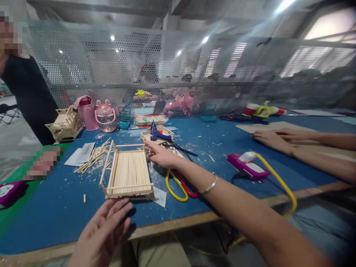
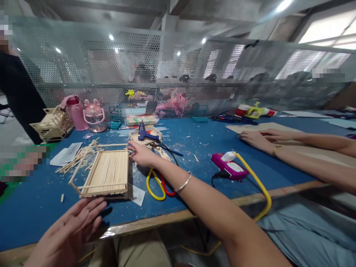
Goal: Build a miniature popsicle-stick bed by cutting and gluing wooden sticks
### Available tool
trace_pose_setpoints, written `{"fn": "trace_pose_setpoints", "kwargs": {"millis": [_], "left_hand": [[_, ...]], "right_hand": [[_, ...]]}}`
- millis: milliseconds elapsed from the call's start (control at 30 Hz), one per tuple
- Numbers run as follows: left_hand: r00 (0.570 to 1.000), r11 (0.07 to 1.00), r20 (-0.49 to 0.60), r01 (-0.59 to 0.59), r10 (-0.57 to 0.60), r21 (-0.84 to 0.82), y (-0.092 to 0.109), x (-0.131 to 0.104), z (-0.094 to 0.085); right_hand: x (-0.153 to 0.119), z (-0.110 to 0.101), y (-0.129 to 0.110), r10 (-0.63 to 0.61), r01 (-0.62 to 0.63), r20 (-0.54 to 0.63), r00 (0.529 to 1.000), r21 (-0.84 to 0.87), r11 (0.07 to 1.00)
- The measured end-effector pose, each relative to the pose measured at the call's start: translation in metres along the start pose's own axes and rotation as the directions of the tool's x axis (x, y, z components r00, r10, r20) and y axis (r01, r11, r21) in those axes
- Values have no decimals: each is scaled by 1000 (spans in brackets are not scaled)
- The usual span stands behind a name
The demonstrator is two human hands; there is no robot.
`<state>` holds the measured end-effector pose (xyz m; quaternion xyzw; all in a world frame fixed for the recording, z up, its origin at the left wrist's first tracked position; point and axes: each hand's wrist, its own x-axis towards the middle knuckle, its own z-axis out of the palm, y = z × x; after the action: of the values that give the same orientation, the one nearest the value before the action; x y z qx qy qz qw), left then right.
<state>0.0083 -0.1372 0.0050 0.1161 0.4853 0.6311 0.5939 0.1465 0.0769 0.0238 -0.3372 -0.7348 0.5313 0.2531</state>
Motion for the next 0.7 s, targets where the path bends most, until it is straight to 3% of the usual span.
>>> {"fn": "trace_pose_setpoints", "kwargs": {"millis": [133,233,333,500,567,633,700], "left_hand": [[998,998,-36,-58,59,27,17,20,-3],[994,983,-25,-100,105,157,33,34,-11],[995,956,89,-75,51,283,50,47,-11],[989,919,145,-41,-18,391,69,70,-2],[991,902,132,-66,10,428,73,81,0],[990,887,136,-105,48,450,77,93,1],[984,878,163,-136,67,459,80,104,3]], "right_hand": [[4,5,0,-8,-3,78,997,137,990],[-21,4,1,47,-54,40,998,190,980],[-52,6,1,145,-136,-14,989,280,950],[-87,18,-3,160,-166,45,986,341,925],[-97,24,-3,137,-125,-40,990,214,969],[-106,30,-2,43,-62,-218,975,-80,995],[-115,33,3,-132,-16,-295,946,-449,893]]}}
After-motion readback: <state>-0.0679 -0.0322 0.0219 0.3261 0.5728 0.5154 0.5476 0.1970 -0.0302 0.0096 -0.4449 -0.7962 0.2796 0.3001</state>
